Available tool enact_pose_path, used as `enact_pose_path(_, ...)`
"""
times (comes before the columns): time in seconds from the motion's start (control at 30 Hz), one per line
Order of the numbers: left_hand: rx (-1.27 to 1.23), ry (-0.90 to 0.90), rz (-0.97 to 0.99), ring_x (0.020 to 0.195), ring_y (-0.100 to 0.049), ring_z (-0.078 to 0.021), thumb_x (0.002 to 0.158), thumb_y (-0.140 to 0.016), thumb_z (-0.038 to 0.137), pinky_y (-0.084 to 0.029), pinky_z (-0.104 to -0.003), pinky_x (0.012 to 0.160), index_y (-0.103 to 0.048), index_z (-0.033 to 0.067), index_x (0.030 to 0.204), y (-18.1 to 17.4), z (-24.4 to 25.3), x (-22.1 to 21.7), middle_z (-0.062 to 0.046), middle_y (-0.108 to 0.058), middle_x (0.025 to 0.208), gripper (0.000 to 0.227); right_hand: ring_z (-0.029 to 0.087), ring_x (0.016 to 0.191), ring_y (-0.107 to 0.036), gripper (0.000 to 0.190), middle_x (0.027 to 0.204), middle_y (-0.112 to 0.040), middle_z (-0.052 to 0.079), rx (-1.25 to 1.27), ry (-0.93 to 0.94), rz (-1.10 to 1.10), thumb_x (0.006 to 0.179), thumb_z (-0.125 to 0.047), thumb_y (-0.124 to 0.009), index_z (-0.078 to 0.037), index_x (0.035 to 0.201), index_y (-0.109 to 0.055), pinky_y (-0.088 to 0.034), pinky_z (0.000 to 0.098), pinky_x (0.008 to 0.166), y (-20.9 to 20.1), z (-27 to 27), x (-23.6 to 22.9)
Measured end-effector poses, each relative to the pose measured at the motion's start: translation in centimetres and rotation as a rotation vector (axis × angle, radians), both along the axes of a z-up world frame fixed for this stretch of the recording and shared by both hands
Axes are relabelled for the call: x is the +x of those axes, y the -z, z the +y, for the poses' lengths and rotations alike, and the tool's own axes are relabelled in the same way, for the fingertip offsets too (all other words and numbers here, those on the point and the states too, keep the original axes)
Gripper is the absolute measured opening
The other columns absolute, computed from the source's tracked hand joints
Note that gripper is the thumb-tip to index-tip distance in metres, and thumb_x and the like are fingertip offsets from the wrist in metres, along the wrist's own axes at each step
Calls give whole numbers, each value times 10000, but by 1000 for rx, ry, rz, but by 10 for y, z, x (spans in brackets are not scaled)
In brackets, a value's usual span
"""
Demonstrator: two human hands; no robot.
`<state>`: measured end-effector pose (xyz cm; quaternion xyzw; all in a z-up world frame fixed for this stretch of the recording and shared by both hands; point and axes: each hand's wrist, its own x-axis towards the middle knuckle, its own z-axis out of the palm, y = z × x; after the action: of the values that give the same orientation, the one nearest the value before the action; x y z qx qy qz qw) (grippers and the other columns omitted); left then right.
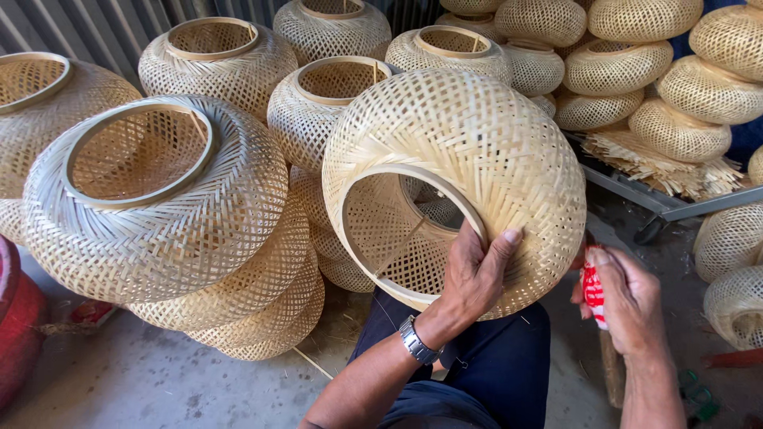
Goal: The person uses a red-handled tool to trim and smooth the rim of a woven bamboo basket. They rotate the basket to work around the edge, then place it down and pick up another basket to continue the same process.
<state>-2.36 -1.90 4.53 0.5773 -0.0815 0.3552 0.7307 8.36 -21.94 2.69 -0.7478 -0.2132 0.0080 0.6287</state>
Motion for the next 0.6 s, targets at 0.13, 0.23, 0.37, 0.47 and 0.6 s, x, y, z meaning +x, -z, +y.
enact_pose_path(0.13,154,-82,61,1027,-690,-175,1084,-579,276,-559,-312,902,-518,-40,1362,2,4,-4,-125,-725,1148,426,152,493,-555,316,771,-657,131,93,10,122,1082,-254,-539,37,1119,-656,-431,283,400,23,2,-3)
enact_pose_path(0.23,257,-118,55,967,-723,-240,1091,-562,276,-572,-360,847,-513,-36,1363,4,5,-8,-175,-725,1099,417,153,520,-569,329,858,-675,123,145,22,205,1070,-263,-528,36,1144,-644,-426,289,389,42,0,-2)
enact_pose_path(0.37,410,-182,81,827,-735,-361,1082,-578,269,-569,-428,722,-516,-28,1295,4,6,-7,-218,-710,931,371,179,515,-567,393,849,-665,144,205,-5,361,1051,-314,-530,43,1172,-638,-418,310,376,75,-1,5)
enact_pose_path(0.47,515,-200,106,781,-713,-411,1077,-580,270,-554,-460,675,-498,-24,1267,4,8,-8,-230,-690,855,359,177,538,-580,440,825,-660,145,284,-60,506,1022,-359,-552,38,1187,-647,-428,309,378,109,-2,7)
enact_pose_path(0.6,621,-201,152,746,-700,-417,1067,-584,302,-549,-474,645,-487,-28,1261,0,14,-7,-231,-685,818,395,165,551,-593,540,788,-654,125,476,-181,704,989,-456,-572,46,1173,-643,-437,291,370,156,2,6)
